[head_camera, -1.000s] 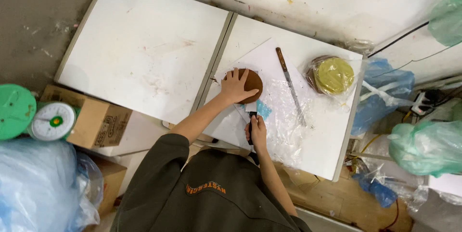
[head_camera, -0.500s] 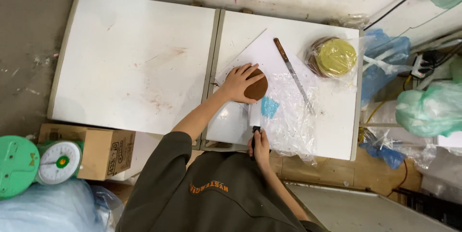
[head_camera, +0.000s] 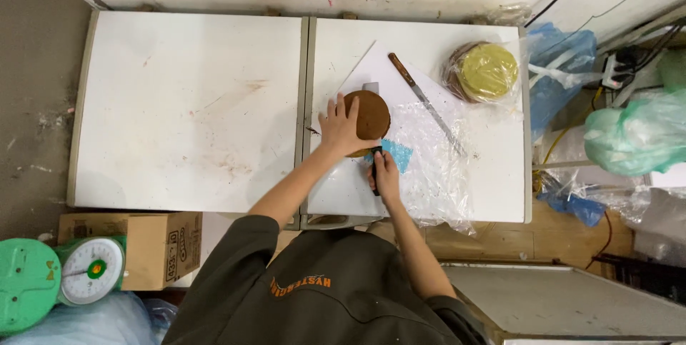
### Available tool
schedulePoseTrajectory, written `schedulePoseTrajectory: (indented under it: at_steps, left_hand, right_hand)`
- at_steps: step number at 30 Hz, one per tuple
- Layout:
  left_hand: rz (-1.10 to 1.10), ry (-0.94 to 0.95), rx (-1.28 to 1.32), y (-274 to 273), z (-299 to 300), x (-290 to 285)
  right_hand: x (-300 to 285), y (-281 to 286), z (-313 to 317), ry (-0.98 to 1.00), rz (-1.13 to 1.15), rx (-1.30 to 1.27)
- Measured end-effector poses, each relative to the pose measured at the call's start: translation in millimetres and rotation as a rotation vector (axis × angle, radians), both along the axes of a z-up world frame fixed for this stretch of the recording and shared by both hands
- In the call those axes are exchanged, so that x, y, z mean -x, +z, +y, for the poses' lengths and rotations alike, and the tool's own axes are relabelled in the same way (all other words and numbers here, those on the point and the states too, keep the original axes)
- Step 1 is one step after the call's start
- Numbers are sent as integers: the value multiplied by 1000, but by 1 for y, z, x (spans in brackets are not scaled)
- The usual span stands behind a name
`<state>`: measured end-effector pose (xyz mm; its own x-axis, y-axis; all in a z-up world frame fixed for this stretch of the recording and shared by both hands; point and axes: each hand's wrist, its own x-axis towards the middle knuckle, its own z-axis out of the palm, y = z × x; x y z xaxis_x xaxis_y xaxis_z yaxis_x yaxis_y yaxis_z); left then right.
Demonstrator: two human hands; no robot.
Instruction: Assemble a layered cake by slicing sponges and applying cream.
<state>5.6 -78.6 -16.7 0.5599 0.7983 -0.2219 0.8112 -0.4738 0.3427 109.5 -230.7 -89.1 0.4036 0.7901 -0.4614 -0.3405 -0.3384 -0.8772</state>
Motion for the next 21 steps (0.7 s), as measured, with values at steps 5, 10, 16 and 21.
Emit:
schedulePoseTrajectory:
  at_steps: [5,10,16,21]
  left_hand:
    - [-92,-336,-113,5,21,7]
    - [-390,-289,-89,-10,31,14]
    - [-918,72,118,7,29,18]
    - [-278,-209,-231,-7,13,-4]
  right_hand:
    - [-2,20,-18,78,8,-22]
    - [4,48,-42,55,21,-54]
    - [-25,70,-91,20,-317,45]
    - [-53,66,-146,-239,-236,86]
